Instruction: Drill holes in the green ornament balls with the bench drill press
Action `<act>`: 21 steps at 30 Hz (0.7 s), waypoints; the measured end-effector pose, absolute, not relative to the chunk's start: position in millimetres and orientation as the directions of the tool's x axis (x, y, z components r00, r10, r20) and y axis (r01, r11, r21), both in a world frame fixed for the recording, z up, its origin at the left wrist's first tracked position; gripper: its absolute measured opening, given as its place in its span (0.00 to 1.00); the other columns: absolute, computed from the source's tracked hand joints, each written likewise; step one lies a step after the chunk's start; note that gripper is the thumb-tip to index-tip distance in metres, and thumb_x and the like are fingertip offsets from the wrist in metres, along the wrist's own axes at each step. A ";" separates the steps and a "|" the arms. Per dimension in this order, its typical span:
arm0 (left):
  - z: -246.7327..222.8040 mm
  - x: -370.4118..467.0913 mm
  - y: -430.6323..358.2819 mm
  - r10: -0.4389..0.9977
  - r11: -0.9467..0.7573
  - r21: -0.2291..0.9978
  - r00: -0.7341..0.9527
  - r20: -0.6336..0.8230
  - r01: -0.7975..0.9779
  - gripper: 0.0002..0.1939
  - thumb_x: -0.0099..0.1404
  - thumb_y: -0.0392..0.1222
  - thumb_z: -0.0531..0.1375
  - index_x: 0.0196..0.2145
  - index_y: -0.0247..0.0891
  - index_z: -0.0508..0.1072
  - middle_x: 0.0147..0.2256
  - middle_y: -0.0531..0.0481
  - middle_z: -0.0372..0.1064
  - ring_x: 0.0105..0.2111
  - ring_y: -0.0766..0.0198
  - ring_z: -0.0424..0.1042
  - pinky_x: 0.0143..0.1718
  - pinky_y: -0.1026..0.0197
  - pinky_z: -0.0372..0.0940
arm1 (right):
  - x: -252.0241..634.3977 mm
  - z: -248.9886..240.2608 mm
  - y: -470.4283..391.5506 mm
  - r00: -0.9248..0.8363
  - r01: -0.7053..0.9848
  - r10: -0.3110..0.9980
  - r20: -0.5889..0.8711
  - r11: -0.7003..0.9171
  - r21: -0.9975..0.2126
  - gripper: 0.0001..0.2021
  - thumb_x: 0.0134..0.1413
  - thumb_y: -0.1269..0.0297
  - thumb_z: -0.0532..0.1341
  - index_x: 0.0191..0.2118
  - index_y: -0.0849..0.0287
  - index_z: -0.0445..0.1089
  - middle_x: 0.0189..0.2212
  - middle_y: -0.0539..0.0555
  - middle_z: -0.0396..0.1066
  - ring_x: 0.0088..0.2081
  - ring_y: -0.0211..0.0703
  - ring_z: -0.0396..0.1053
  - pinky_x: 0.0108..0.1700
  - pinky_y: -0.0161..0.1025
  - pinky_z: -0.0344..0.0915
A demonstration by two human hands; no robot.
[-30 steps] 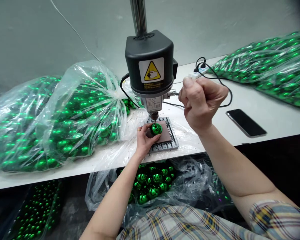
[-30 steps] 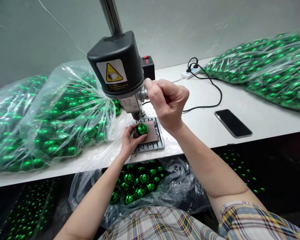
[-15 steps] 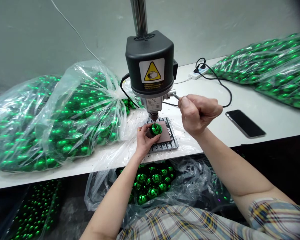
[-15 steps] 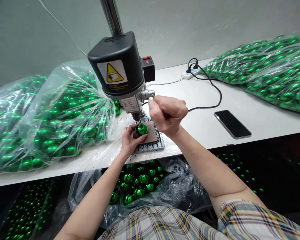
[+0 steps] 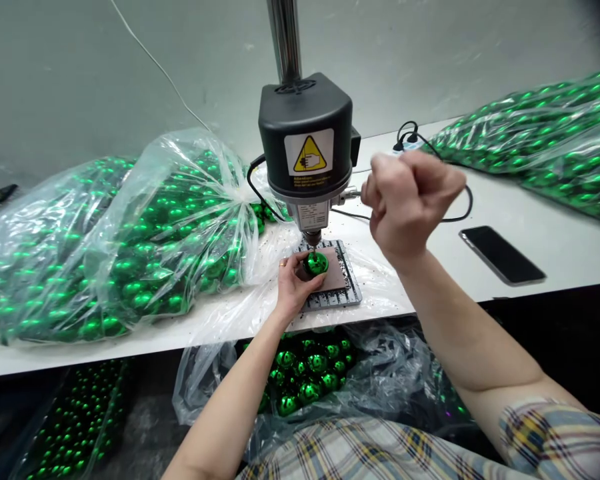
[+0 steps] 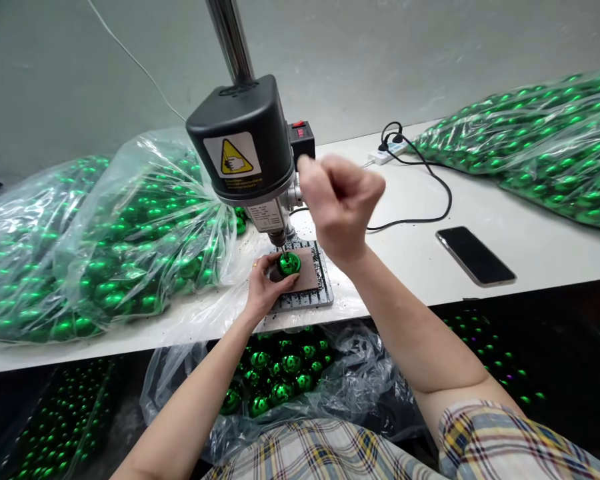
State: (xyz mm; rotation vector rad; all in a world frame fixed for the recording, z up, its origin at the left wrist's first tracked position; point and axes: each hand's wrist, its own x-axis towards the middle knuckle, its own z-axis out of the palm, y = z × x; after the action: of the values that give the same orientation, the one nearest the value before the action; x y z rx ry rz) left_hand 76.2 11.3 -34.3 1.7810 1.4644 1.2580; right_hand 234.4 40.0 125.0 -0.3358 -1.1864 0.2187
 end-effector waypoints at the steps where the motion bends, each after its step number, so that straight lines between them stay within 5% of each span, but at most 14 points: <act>1: -32.7 77.5 9.6 0.942 -0.284 0.832 -0.023 0.335 0.476 0.24 0.52 0.39 0.72 0.46 0.41 0.74 0.42 0.46 0.72 0.46 0.54 0.69 0.50 0.51 0.65 | 233.4 137.0 44.2 0.380 -0.020 0.399 0.834 0.905 -0.424 0.24 0.57 0.70 0.63 0.15 0.56 0.51 0.11 0.43 0.49 0.13 0.31 0.46 0.16 0.37 0.44; 5: -11.9 61.7 -23.4 0.956 -0.184 0.781 -0.077 0.284 0.597 0.21 0.50 0.42 0.71 0.41 0.39 0.70 0.39 0.46 0.70 0.41 0.55 0.69 0.43 0.54 0.65 | 232.8 172.0 54.5 0.349 -0.185 0.637 0.687 0.766 -0.616 0.21 0.56 0.72 0.62 0.15 0.55 0.57 0.11 0.43 0.51 0.12 0.31 0.44 0.13 0.37 0.40; 10: 33.0 2.4 -61.5 0.890 -0.271 0.606 0.435 -0.139 0.748 0.24 0.51 0.53 0.72 0.42 0.43 0.74 0.29 0.51 0.69 0.32 0.54 0.69 0.35 0.55 0.62 | 232.7 176.6 54.8 0.330 -0.243 0.690 0.644 0.721 -0.648 0.22 0.56 0.73 0.64 0.14 0.56 0.58 0.11 0.44 0.53 0.12 0.30 0.46 0.13 0.37 0.39; 14: 42.7 -7.7 14.3 0.953 -0.293 0.663 0.262 0.150 0.689 0.06 0.67 0.40 0.59 0.40 0.43 0.76 0.35 0.44 0.73 0.36 0.53 0.71 0.42 0.52 0.64 | 232.1 172.0 58.8 0.383 -0.222 0.636 0.670 0.767 -0.601 0.23 0.53 0.73 0.67 0.13 0.56 0.57 0.10 0.44 0.52 0.11 0.30 0.45 0.11 0.38 0.38; 17: 31.2 3.3 98.2 0.963 -0.231 0.526 0.115 0.243 0.819 0.10 0.60 0.29 0.58 0.36 0.40 0.75 0.41 0.38 0.72 0.49 0.46 0.69 0.53 0.47 0.61 | 232.5 170.8 60.0 0.370 -0.231 0.631 0.682 0.773 -0.590 0.23 0.53 0.73 0.67 0.14 0.56 0.58 0.10 0.44 0.53 0.11 0.30 0.45 0.11 0.38 0.38; 21: 20.9 7.1 156.0 0.973 -0.186 0.497 0.087 0.216 0.848 0.09 0.54 0.31 0.63 0.36 0.34 0.75 0.43 0.31 0.71 0.56 0.37 0.62 0.58 0.39 0.54 | 232.9 170.6 57.4 0.351 -0.206 0.626 0.697 0.777 -0.594 0.24 0.54 0.66 0.69 0.15 0.56 0.57 0.11 0.44 0.53 0.12 0.30 0.44 0.12 0.38 0.38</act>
State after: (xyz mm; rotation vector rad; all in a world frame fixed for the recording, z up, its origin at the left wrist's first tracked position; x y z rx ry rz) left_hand 7.1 156.0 20.9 2.1209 1.8267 0.7418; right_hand 232.9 57.4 170.6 -0.4451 -1.0872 0.5619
